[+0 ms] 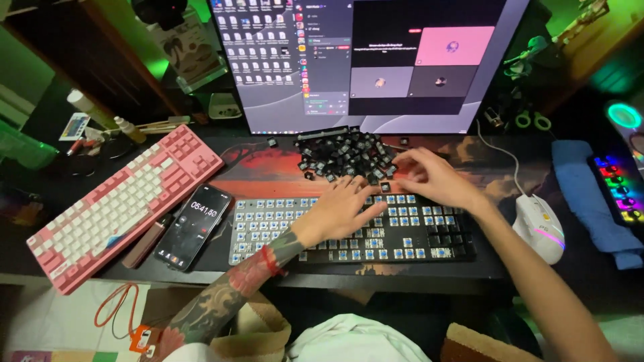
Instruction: Installing individual keycaps onto a mechanical keyboard at a computer desk.
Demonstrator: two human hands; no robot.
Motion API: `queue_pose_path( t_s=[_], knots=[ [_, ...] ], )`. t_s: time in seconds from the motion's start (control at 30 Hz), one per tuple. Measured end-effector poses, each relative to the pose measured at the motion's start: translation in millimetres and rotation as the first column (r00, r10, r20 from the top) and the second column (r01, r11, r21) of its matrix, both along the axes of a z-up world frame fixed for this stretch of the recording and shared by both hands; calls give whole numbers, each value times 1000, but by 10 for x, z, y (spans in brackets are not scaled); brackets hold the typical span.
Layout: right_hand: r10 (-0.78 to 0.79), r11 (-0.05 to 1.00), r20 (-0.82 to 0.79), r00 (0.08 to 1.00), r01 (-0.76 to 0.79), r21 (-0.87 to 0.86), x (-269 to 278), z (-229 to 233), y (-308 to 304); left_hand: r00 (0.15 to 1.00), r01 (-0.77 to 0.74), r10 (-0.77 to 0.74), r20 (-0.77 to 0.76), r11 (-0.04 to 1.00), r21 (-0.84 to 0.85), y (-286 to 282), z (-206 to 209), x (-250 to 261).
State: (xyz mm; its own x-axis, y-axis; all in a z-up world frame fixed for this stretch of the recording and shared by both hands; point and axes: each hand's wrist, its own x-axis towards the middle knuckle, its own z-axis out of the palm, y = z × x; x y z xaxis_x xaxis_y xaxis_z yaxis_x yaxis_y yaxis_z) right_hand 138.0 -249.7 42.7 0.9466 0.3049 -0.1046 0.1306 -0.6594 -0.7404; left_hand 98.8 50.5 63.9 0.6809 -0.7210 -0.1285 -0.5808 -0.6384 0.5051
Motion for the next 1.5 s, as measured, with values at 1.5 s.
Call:
queue_pose_path(
  t_s=[1.5],
  knots=[
    [648,735,630,428,-566,-372,226,-657,5365,69,-907,828,556,284,-311,4111,-992,-1185]
  ],
)
